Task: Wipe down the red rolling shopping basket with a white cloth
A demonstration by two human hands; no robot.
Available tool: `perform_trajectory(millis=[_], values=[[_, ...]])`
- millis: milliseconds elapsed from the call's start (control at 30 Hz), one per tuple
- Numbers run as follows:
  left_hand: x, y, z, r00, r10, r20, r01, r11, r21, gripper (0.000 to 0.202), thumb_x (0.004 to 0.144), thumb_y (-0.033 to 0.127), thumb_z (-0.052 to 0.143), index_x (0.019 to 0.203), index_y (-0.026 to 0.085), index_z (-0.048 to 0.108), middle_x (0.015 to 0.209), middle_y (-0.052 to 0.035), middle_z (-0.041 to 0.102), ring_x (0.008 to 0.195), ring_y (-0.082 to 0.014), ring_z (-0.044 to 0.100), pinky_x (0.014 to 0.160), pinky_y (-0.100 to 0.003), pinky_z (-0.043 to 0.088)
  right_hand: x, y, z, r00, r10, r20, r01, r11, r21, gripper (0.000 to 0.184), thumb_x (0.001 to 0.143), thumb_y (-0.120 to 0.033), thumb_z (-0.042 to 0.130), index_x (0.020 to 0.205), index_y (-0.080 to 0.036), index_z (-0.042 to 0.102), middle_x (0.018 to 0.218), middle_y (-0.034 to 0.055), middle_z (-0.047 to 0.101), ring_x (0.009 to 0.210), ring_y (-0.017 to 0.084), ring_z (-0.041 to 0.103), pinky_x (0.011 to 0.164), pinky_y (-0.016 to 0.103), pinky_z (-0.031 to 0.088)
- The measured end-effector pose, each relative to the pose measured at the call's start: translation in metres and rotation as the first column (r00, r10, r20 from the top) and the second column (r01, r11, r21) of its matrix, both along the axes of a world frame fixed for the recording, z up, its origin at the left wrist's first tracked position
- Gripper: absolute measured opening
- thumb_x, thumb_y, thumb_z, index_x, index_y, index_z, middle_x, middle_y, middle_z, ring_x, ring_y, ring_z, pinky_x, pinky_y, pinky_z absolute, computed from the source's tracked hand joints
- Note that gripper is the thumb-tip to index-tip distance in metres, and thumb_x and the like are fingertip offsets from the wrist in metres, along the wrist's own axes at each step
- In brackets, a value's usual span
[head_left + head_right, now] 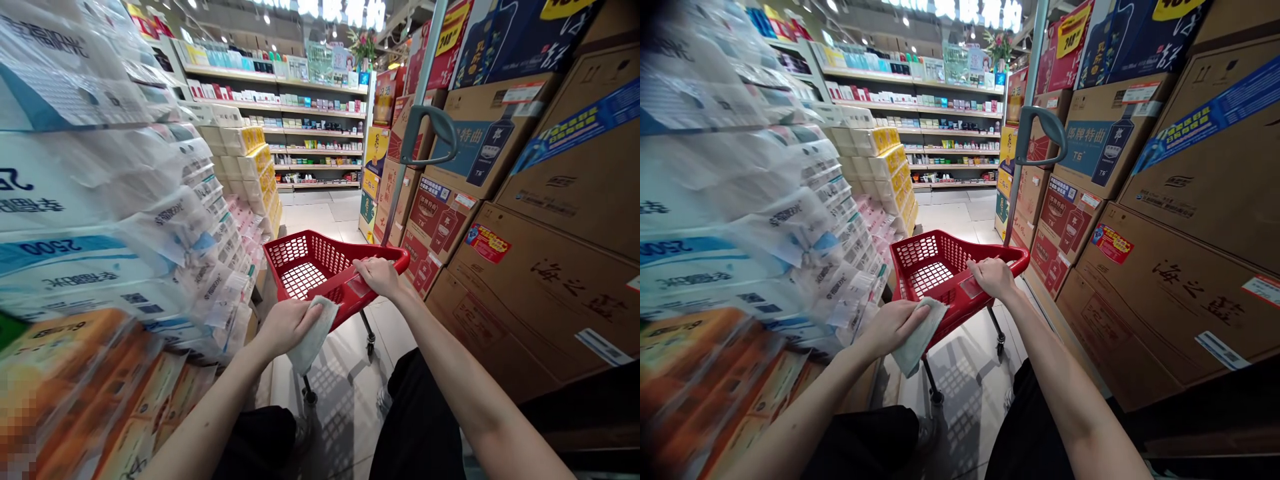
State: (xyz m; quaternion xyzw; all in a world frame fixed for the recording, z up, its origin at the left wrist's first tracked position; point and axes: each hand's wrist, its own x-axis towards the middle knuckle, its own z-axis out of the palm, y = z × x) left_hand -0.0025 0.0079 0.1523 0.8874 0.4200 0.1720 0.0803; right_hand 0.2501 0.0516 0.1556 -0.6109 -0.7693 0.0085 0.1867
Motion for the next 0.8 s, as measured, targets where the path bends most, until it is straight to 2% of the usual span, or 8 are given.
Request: perform_trajectory(millis=[100, 200, 333, 400, 467, 567, 700, 800], values=[[0.013, 0.003, 0.005, 0.999, 0.040, -0.026, -0.042, 0.995, -0.090, 0.053, 0.094, 0.048, 0.023, 0.059, 0.018, 0.051, 0.063, -0.0026, 0.062, 0.057, -0.0145, 0.055, 0.054, -0.025, 0.032, -0.013, 0.000, 0.002, 0.996, -0.088, -0.002, 0.088, 0.996, -0.021, 0.068, 0.095, -0.056, 0.014, 0.083, -0.025, 0.073, 0.103, 0.0056, 0.067, 0.108, 0.022, 0.052, 0.096, 0.040, 0.028], [0.013, 0.000, 0.000, 0.998, 0.024, 0.056, -0.016, 0.991, -0.132, 0.053, 0.094, 0.047, 0.024, 0.060, 0.018, 0.052, 0.064, -0.0026, 0.061, 0.059, -0.0146, 0.054, 0.056, -0.026, 0.035, -0.017, 0.001, 0.006, 0.987, -0.158, 0.004, 0.158, 0.984, -0.086, 0.061, 0.091, -0.062, 0.026, 0.082, -0.026, 0.073, 0.106, 0.0065, 0.067, 0.111, 0.027, 0.048, 0.096, 0.045, 0.026], [-0.002, -0.009, -0.027, 0.941, -0.142, 0.307, 0.123, 0.989, 0.081, 0.043, 0.094, 0.038, 0.024, 0.087, 0.015, 0.060, 0.090, -0.0081, 0.065, 0.086, -0.0184, 0.058, 0.080, -0.031, 0.044, -0.006, 0.002, 0.008, 0.997, -0.079, -0.005, 0.078, 0.991, -0.112, 0.051, 0.090, -0.054, 0.032, 0.080, -0.027, 0.073, 0.093, 0.0038, 0.069, 0.104, 0.024, 0.050, 0.091, 0.040, 0.029], [-0.009, -0.009, -0.041, 0.910, -0.236, 0.341, 0.163, 0.959, 0.230, 0.042, 0.094, 0.038, 0.025, 0.100, 0.014, 0.059, 0.104, -0.0120, 0.063, 0.101, -0.0217, 0.055, 0.091, -0.037, 0.041, 0.000, 0.002, 0.007, 0.999, -0.045, -0.005, 0.044, 0.996, -0.081, 0.049, 0.091, -0.051, 0.032, 0.079, -0.027, 0.073, 0.090, 0.0032, 0.070, 0.101, 0.023, 0.051, 0.089, 0.038, 0.030], [-0.012, -0.006, -0.048, 0.900, -0.276, 0.338, 0.182, 0.941, 0.285, 0.042, 0.093, 0.038, 0.027, 0.101, 0.013, 0.059, 0.105, -0.0131, 0.063, 0.104, -0.0228, 0.053, 0.094, -0.040, 0.040, 0.003, 0.004, 0.005, 1.000, -0.022, 0.001, 0.022, 0.998, -0.055, 0.048, 0.091, -0.049, 0.033, 0.076, -0.025, 0.072, 0.089, 0.0030, 0.070, 0.099, 0.022, 0.051, 0.087, 0.036, 0.030], [-0.006, 0.001, -0.043, 0.919, -0.198, 0.342, 0.146, 0.974, 0.170, 0.042, 0.094, 0.036, 0.025, 0.083, 0.015, 0.060, 0.087, -0.0095, 0.064, 0.088, -0.0190, 0.056, 0.083, -0.034, 0.043, 0.006, 0.007, 0.004, 1.000, 0.005, 0.007, -0.005, 0.999, -0.045, 0.046, 0.090, -0.045, 0.035, 0.070, -0.023, 0.071, 0.087, 0.0025, 0.070, 0.097, 0.021, 0.052, 0.085, 0.034, 0.031], [0.016, 0.005, -0.025, 0.949, 0.020, 0.314, -0.009, 0.999, -0.036, 0.048, 0.095, 0.040, 0.025, 0.056, 0.018, 0.045, 0.058, -0.0020, 0.052, 0.058, -0.0123, 0.049, 0.058, -0.026, 0.037, 0.008, 0.010, 0.005, 0.999, 0.040, -0.018, -0.041, 0.998, -0.057, 0.043, 0.088, -0.041, 0.037, 0.065, -0.023, 0.069, 0.085, 0.0011, 0.069, 0.093, 0.018, 0.053, 0.086, 0.035, 0.031], [0.034, 0.002, -0.021, 0.946, 0.132, 0.295, -0.110, 0.990, -0.088, 0.050, 0.094, 0.043, 0.025, 0.052, 0.019, 0.039, 0.053, -0.0010, 0.049, 0.053, -0.0117, 0.046, 0.053, -0.025, 0.031, 0.007, 0.009, 0.003, 0.995, -0.079, -0.060, 0.078, 0.997, -0.021, 0.041, 0.088, -0.038, 0.036, 0.072, -0.023, 0.071, 0.094, 0.0029, 0.068, 0.101, 0.020, 0.052, 0.095, 0.040, 0.028]])
